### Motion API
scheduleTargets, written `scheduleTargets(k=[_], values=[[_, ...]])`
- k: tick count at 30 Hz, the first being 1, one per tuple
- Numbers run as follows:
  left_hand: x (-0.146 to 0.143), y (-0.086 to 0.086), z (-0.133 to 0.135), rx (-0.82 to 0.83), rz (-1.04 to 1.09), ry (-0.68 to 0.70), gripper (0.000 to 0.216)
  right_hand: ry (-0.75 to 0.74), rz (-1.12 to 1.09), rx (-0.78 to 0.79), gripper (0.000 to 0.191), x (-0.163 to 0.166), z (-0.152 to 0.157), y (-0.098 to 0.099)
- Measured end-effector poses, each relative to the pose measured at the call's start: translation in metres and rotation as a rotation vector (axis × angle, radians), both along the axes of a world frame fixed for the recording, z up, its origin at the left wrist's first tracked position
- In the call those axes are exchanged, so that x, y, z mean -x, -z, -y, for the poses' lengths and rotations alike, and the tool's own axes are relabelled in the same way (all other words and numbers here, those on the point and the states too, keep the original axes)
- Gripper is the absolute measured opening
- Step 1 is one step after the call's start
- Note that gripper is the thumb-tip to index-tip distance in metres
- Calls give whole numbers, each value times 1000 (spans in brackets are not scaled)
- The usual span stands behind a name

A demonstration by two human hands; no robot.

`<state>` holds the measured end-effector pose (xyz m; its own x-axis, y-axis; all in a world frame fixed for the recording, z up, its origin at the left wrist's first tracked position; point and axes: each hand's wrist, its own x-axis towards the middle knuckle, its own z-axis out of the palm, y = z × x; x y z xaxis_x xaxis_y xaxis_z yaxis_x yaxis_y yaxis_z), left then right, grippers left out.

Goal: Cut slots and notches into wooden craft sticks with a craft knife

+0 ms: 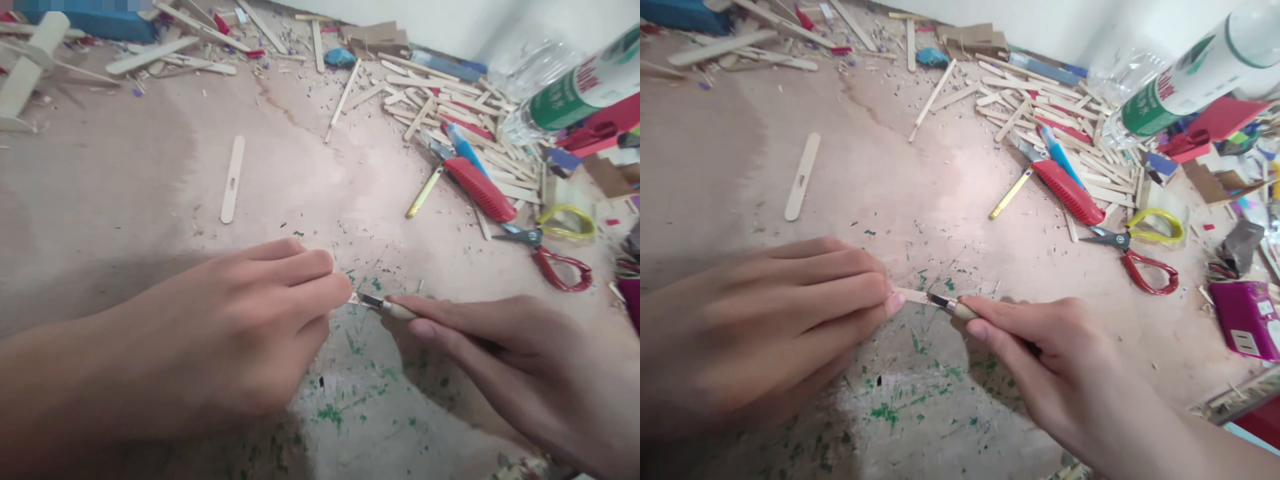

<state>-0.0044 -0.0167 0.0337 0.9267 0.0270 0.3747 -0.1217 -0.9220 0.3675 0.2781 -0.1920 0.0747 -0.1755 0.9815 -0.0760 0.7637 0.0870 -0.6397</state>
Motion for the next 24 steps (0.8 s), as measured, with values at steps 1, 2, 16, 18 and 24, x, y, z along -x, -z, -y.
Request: scheduleTargets(k=[1,2,16,18,24], values=[[0,-1,0,-7,-1,-3,56,3,-9,21,39,0,-2,-2],[1,-1,0,-15,4,-3,55,1,-23,33,38,-1,-4,-2],[5,7,0,-2,55,2,54,-280,12,-48,30,-35,-30,1],[4,10,1,3,53,-1,55,-225,-48,51,33,-33,-33,-3],[2,5,-5,-35,22,30,54,-261,-87,40,29,-39,-35,1]])
